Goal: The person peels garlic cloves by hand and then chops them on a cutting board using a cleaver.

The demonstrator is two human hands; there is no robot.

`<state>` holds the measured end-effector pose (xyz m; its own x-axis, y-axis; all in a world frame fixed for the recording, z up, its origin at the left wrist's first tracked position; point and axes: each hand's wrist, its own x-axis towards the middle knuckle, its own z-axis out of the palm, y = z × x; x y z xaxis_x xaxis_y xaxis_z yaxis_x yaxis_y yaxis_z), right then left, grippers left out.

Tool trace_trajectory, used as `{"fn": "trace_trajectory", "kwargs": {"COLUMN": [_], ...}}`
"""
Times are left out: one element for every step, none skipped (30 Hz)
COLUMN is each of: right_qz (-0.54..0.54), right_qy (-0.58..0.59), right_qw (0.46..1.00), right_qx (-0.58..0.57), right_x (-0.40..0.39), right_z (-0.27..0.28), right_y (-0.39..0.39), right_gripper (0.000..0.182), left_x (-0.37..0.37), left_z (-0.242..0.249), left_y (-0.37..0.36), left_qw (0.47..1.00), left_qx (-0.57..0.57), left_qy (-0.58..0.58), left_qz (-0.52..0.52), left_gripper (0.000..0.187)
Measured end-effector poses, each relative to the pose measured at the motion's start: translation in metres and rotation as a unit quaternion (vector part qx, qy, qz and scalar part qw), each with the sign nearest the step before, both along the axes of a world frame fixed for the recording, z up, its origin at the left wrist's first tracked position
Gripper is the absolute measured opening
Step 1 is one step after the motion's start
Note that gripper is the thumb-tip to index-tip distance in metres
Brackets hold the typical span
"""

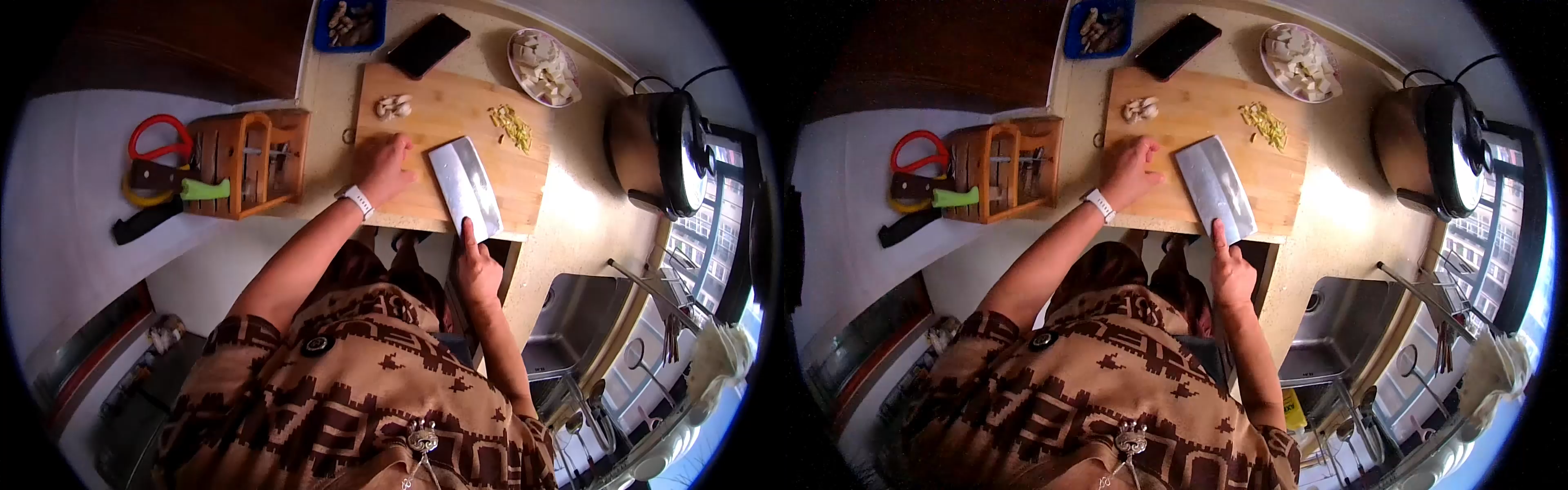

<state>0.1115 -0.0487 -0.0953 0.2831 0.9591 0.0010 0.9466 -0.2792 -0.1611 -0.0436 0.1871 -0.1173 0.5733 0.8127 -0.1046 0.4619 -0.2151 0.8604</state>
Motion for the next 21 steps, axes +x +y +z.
{"fn": "trace_trajectory", "kwargs": {"right_qz": [-0.004, -0.009, -0.027, -0.027, -0.027, -0.016, -0.01, -0.004, -0.001, -0.002, -0.007, -0.031, -0.064, -0.095, -0.125, -0.147, -0.159, -0.169, -0.179, -0.182, -0.175], "right_qy": [0.019, 0.052, 0.058, 0.052, 0.047, 0.017, -0.016, -0.008, -0.011, 0.012, 0.034, 0.083, 0.11, 0.121, 0.132, 0.15, 0.171, 0.169, 0.168, 0.169, 0.173], "right_qw": [1.0, 0.998, 0.995, 0.994, 0.993, 0.999, 0.998, 0.998, 0.999, 0.999, 0.999, 0.996, 0.992, 0.988, 0.982, 0.976, 0.971, 0.97, 0.969, 0.968, 0.968], "right_qx": [0.004, 0.036, 0.07, 0.089, 0.107, 0.024, -0.056, -0.056, -0.048, -0.039, -0.04, -0.016, 0.003, 0.026, 0.048, 0.059, 0.059, 0.05, 0.041, 0.044, 0.057], "right_x": [-0.002, -0.002, -0.006, -0.007, -0.009, -0.009, -0.01, -0.006, 0.0, 0.002, 0.001, 0.001, 0.001, 0.0, -0.001, 0.001, 0.004, 0.006, 0.008, 0.008, 0.009], "right_z": [0.006, 0.012, 0.014, 0.015, 0.015, 0.007, -0.001, -0.005, -0.003, 0.002, 0.01, 0.014, 0.017, 0.022, 0.027, 0.03, 0.032, 0.032, 0.032, 0.03, 0.03], "right_y": [-0.003, -0.004, -0.004, -0.003, -0.002, -0.005, -0.008, -0.01, -0.002, 0.001, -0.006, -0.009, -0.013, -0.016, -0.019, -0.022, -0.026, -0.031, -0.035, -0.038, -0.042], "right_gripper": [0.078, 0.077, 0.077, 0.078, 0.078, 0.077, 0.077, 0.077, 0.077, 0.079, 0.081, 0.08, 0.075, 0.073, 0.071, 0.07, 0.07, 0.069, 0.069, 0.069, 0.071], "left_x": [-0.002, -0.001, 0.0, 0.0, -0.001, -0.002, -0.003, -0.003, 0.0, -0.002, -0.004, -0.003, 0.0, 0.001, 0.0, -0.001, -0.004, -0.005, -0.005, -0.003, -0.001], "left_z": [-0.002, -0.004, -0.009, -0.014, -0.018, -0.003, -0.003, -0.002, 0.003, 0.017, 0.013, 0.009, 0.005, 0.002, 0.001, 0.002, -0.001, -0.002, -0.003, -0.005, 0.006], "left_y": [-0.001, 0.004, 0.009, 0.007, 0.003, 0.002, -0.001, -0.001, 0.004, 0.01, 0.003, 0.002, 0.005, 0.006, 0.006, 0.007, 0.006, 0.004, 0.005, 0.01, 0.015], "left_qw": [1.0, 0.998, 0.998, 0.998, 0.997, 0.999, 0.999, 0.999, 0.999, 0.992, 0.992, 0.997, 0.999, 0.999, 0.999, 0.997, 0.997, 0.998, 0.992, 0.992, 0.983], "left_qx": [0.023, 0.053, 0.055, 0.067, 0.078, 0.042, 0.042, 0.024, 0.013, 0.053, 0.046, 0.035, 0.028, 0.029, 0.017, 0.004, 0.008, 0.064, 0.12, 0.122, 0.17], "left_qy": [0.014, 0.025, 0.026, 0.02, 0.015, 0.0, -0.002, 0.01, 0.021, 0.102, 0.104, 0.066, 0.024, 0.023, 0.045, 0.068, 0.069, 0.024, -0.022, -0.022, -0.016], "left_qz": [-0.01, -0.02, -0.016, -0.013, -0.011, -0.013, -0.017, -0.021, -0.021, -0.044, -0.047, -0.032, -0.014, -0.015, -0.021, -0.028, -0.03, 0.004, 0.038, 0.035, 0.071], "left_gripper": [0.054, 0.054, 0.054, 0.055, 0.055, 0.055, 0.055, 0.054, 0.053, 0.053, 0.053, 0.052, 0.051, 0.051, 0.049, 0.048, 0.048, 0.048, 0.049, 0.049, 0.048]}}
